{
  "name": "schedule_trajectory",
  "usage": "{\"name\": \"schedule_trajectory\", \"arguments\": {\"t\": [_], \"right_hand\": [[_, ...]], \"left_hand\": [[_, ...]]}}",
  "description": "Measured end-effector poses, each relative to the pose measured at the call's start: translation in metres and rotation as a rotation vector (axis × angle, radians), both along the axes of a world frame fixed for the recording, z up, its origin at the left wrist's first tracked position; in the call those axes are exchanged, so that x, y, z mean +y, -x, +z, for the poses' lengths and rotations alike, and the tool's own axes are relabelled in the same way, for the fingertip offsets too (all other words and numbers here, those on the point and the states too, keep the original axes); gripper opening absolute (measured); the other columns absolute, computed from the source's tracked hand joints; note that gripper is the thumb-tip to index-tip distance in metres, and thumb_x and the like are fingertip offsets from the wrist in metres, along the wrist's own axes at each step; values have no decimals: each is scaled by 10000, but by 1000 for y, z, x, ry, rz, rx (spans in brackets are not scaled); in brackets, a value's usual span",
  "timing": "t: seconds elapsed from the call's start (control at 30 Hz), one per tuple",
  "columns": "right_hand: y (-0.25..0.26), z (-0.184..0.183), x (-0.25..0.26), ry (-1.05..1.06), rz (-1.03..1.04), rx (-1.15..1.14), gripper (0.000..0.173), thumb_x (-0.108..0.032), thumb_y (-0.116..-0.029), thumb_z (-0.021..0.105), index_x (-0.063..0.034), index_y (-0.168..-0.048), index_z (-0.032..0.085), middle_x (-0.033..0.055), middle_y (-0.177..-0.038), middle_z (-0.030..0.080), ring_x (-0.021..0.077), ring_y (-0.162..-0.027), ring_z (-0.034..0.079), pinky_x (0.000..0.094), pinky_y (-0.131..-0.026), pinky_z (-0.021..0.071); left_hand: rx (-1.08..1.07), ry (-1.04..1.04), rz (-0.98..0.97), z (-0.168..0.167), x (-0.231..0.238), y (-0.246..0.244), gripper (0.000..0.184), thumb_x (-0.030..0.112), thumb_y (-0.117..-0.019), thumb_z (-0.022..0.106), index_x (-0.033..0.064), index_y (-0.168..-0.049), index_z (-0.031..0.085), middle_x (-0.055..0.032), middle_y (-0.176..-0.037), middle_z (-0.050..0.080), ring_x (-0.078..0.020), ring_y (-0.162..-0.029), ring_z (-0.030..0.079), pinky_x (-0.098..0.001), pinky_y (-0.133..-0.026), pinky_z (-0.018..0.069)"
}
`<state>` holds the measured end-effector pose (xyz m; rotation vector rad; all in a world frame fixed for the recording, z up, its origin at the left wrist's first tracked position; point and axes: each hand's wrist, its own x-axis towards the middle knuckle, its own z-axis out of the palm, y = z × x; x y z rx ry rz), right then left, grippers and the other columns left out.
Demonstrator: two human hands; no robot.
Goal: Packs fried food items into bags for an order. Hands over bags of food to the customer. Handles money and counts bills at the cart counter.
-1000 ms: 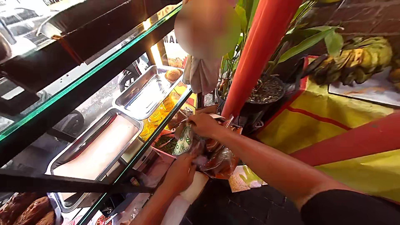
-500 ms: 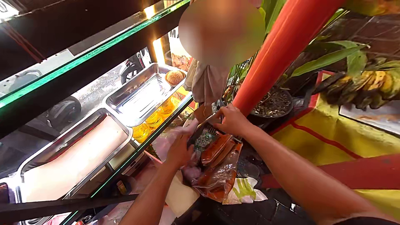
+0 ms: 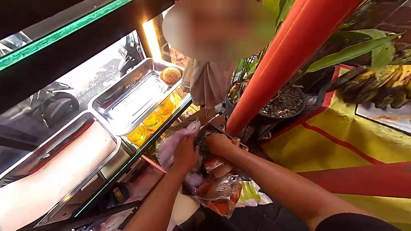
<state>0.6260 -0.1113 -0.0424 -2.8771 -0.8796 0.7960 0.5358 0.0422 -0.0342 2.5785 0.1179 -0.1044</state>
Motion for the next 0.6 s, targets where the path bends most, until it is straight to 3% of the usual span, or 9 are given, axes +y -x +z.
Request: {"name": "schedule_trajectory", "arguments": {"t": [0.1, 0.17, 0.27, 0.43, 0.6], "right_hand": [[-1, 1, 0, 45, 21, -1, 139, -99, -933, 658, -30, -1028, 733, 205, -1076, 718, 424, -1040, 688, 666, -832, 542], [-7, -3, -4, 16, 34, -14, 146, -163, -950, 652, -61, -1006, 740, 182, -1068, 723, 410, -1036, 690, 668, -831, 541], [-17, -8, -18, -133, 71, -68, 176, -267, -969, 646, -134, -979, 761, 110, -1029, 737, 346, -1003, 705, 649, -815, 553], [-6, 7, -37, -427, 123, -160, 143, -220, -971, 642, -164, -949, 772, 28, -970, 726, 249, -932, 706, 570, -800, 571], [3, 15, -50, -861, 0, -249, 149, -216, -989, 654, -116, -1008, 762, 19, -927, 686, 136, -821, 671, 387, -758, 598]], "left_hand": [[33, -74, -15, -4, -7, -4, 338, 247, -997, 621, 164, -1322, 658, -138, -1272, 665, -336, -1199, 624, -546, -990, 521], [46, -90, -6, -7, -10, -7, 301, 255, -989, 628, 174, -1272, 691, -135, -1263, 669, -343, -1217, 606, -544, -1009, 506], [25, -89, 27, -14, -17, -8, 300, 285, -957, 669, 207, -1244, 713, -156, -1240, 652, -354, -1223, 579, -544, -1021, 486], [-81, -40, 78, -27, -24, -5, 283, 376, -917, 738, 255, -1172, 753, -133, -1186, 650, -335, -1193, 567, -535, -1028, 460], [-107, 24, 99, -26, -21, -6, 318, 393, -969, 688, 128, -1129, 763, -147, -1185, 669, -347, -1187, 584, -551, -1028, 467]]}}
